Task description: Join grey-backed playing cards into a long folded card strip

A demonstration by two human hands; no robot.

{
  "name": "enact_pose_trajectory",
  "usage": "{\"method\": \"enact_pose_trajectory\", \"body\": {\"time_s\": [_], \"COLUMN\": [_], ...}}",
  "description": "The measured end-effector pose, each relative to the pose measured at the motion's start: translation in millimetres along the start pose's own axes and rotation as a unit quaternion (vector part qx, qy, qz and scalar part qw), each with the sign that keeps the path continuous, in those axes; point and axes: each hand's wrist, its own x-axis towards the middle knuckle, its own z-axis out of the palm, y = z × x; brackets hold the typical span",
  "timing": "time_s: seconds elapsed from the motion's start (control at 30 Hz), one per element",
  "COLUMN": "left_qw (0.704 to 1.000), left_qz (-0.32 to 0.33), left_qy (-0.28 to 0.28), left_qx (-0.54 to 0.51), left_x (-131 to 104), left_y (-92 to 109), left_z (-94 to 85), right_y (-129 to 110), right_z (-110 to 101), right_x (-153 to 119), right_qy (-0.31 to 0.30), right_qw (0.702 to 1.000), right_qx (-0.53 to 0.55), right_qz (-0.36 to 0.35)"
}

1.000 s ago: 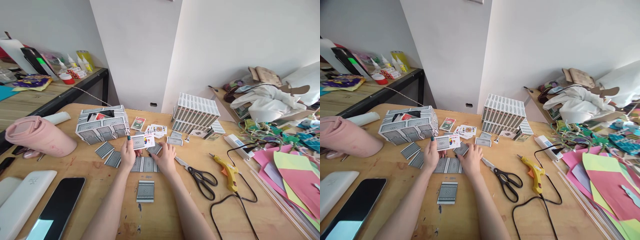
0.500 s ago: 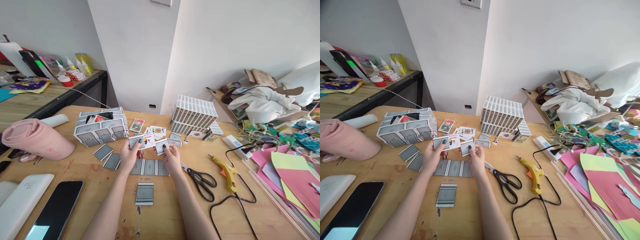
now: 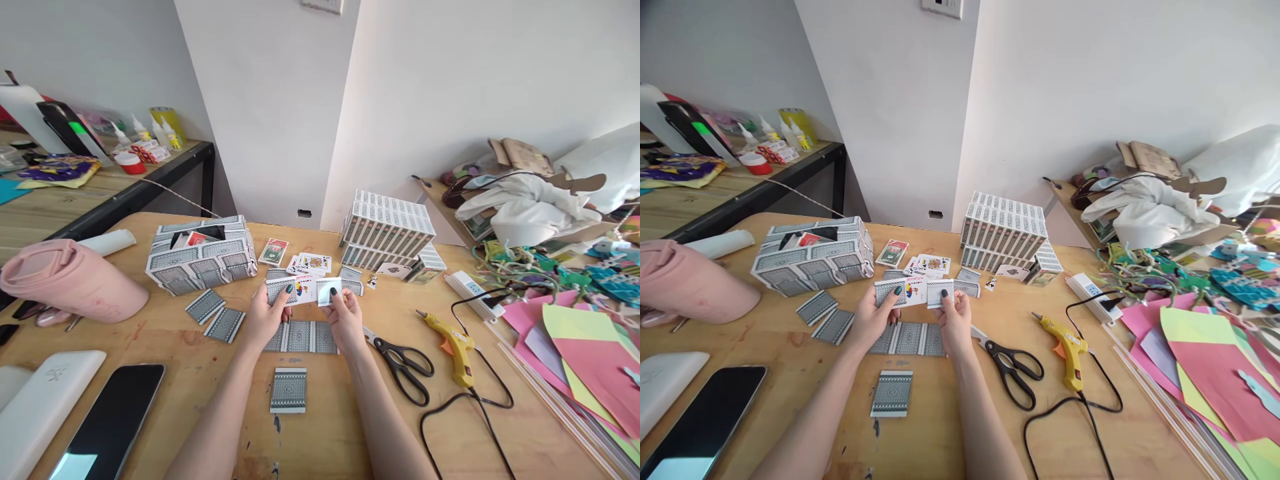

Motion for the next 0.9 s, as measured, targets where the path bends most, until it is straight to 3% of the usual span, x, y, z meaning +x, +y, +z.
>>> {"method": "enact_pose_trajectory", "body": {"time_s": [0.17,0.43,0.9], "left_qw": [1.000,1.000,0.997], "left_qz": [-0.011,0.005,-0.022], "left_qy": [-0.020,-0.019,-0.076], "left_qx": [0.003,0.000,-0.003], "left_x": [-4.2,-6.2,-3.8], "left_y": [7.6,9.2,5.3], "left_z": [5.5,10.4,-0.4], "right_y": [-0.1,-2.8,-6.6], "right_z": [2.0,9.0,6.5], "right_x": [-2.0,-9.0,-10.4], "right_qy": [0.004,-0.039,-0.061], "right_qw": [1.000,0.998,0.995], "right_qx": [0.013,-0.043,-0.073], "right_qz": [-0.027,-0.021,0.006]}}
